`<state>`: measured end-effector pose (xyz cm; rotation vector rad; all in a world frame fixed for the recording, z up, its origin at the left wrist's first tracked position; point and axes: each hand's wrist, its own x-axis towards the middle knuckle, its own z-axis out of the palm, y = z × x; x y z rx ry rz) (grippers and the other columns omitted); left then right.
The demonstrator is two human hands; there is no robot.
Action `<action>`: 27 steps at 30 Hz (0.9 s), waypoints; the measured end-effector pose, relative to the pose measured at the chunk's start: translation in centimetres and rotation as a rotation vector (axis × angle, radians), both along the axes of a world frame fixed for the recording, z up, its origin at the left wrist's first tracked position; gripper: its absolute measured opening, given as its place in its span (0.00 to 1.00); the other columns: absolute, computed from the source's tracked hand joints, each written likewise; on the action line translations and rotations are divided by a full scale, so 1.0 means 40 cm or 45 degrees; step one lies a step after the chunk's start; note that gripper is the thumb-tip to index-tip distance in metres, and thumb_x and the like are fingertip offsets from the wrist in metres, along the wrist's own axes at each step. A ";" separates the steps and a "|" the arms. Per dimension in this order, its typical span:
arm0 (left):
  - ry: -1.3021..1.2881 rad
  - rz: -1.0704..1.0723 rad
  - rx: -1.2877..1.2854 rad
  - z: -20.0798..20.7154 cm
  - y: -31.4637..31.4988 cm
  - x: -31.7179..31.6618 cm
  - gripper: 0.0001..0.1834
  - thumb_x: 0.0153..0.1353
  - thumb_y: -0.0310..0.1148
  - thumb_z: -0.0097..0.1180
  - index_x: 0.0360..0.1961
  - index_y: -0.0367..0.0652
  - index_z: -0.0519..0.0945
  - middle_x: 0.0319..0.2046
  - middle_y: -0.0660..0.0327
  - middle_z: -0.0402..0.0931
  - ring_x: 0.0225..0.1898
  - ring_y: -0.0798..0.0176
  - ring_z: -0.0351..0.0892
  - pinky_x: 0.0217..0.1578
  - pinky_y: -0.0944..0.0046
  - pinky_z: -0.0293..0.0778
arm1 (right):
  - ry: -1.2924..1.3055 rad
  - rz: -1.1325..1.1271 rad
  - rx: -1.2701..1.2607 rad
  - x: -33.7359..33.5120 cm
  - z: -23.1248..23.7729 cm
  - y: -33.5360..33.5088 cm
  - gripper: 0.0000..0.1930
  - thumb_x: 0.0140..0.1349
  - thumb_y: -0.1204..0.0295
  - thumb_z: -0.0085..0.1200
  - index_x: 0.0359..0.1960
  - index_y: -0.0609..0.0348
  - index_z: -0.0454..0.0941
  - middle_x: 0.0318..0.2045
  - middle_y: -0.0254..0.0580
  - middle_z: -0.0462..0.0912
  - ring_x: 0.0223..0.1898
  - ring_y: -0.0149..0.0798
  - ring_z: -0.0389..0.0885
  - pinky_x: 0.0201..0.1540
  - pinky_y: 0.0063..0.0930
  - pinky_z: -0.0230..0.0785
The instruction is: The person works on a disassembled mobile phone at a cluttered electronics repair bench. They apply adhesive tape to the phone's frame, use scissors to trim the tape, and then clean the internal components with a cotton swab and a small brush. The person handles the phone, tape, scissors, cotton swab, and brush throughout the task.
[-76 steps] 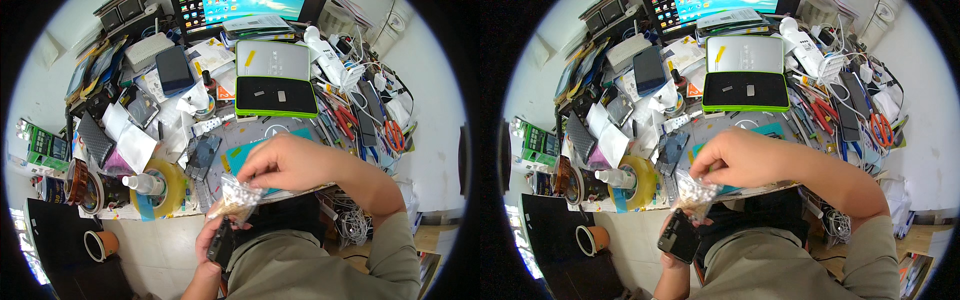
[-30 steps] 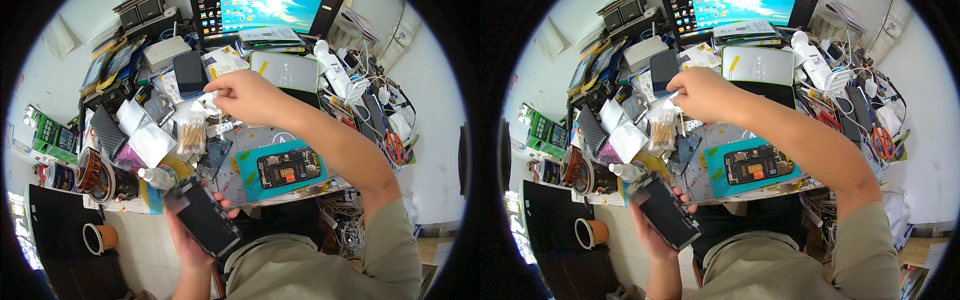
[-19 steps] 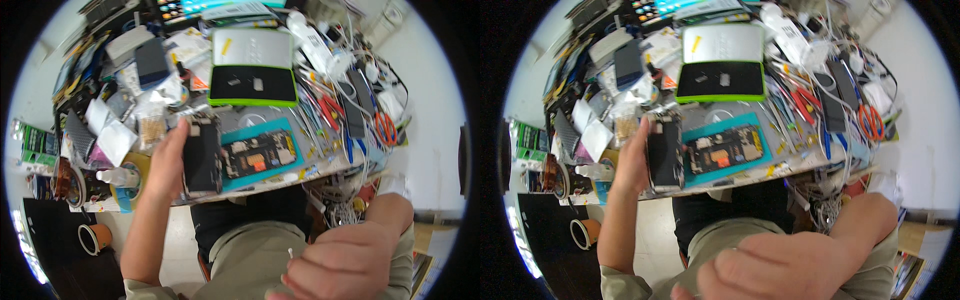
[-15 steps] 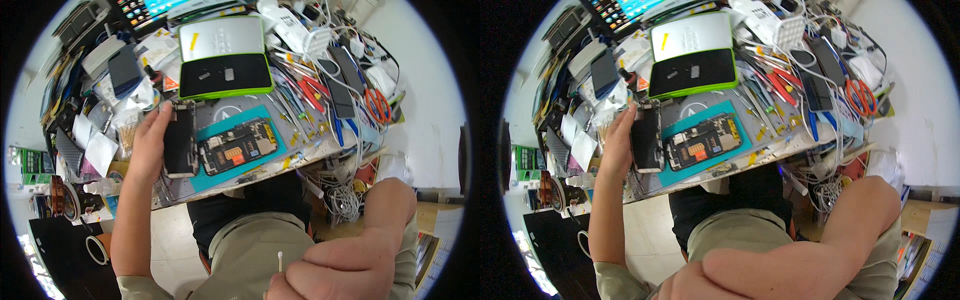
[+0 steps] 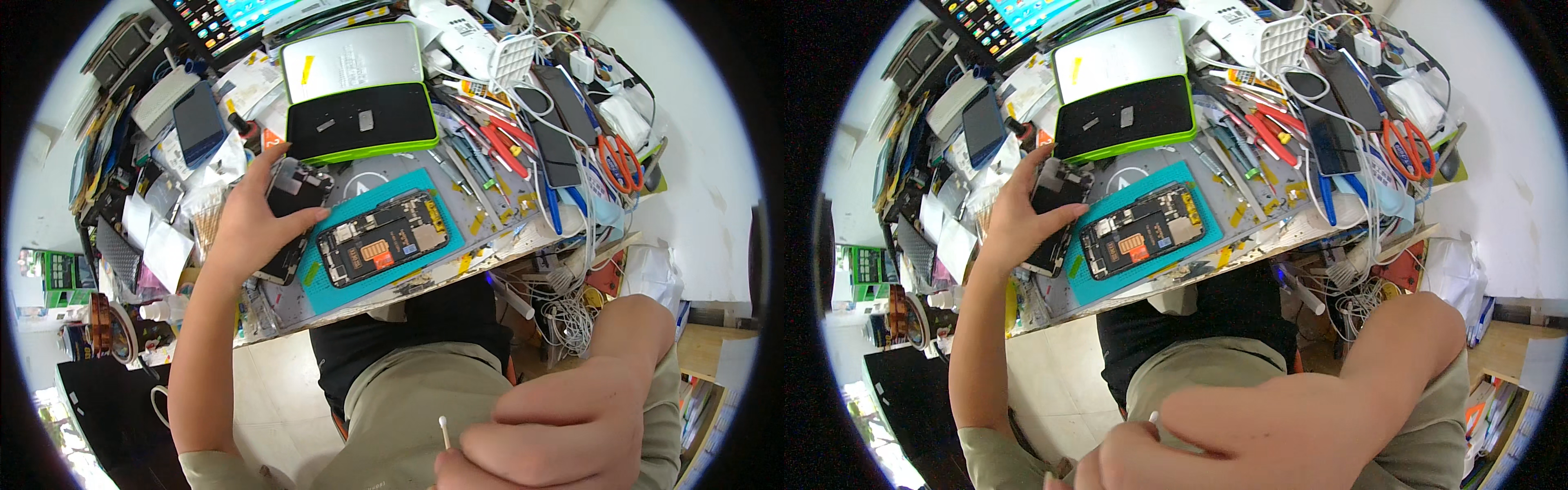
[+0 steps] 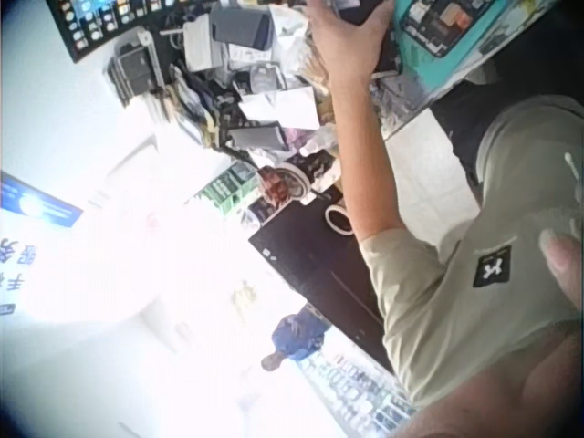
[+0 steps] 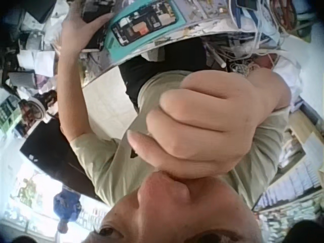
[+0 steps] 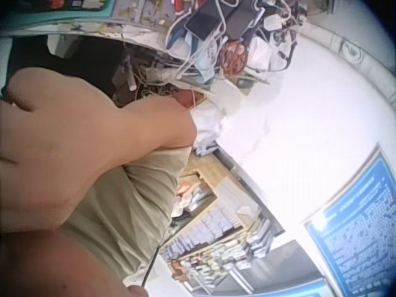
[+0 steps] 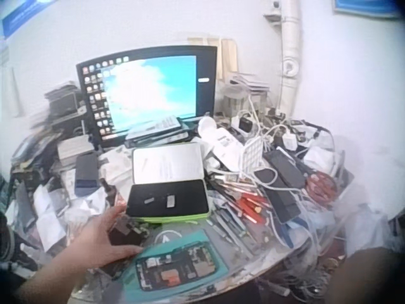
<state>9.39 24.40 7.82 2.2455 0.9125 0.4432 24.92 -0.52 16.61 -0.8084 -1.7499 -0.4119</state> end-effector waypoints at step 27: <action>-0.733 0.213 -0.282 0.009 -0.385 -0.380 0.05 0.64 0.23 0.66 0.40 0.34 0.83 0.34 0.56 0.85 0.34 0.62 0.82 0.35 0.64 0.76 | 0.073 0.545 -1.098 -0.161 -0.151 0.184 0.08 0.61 0.81 0.65 0.42 0.62 0.88 0.30 0.40 0.85 0.25 0.35 0.83 0.26 0.28 0.72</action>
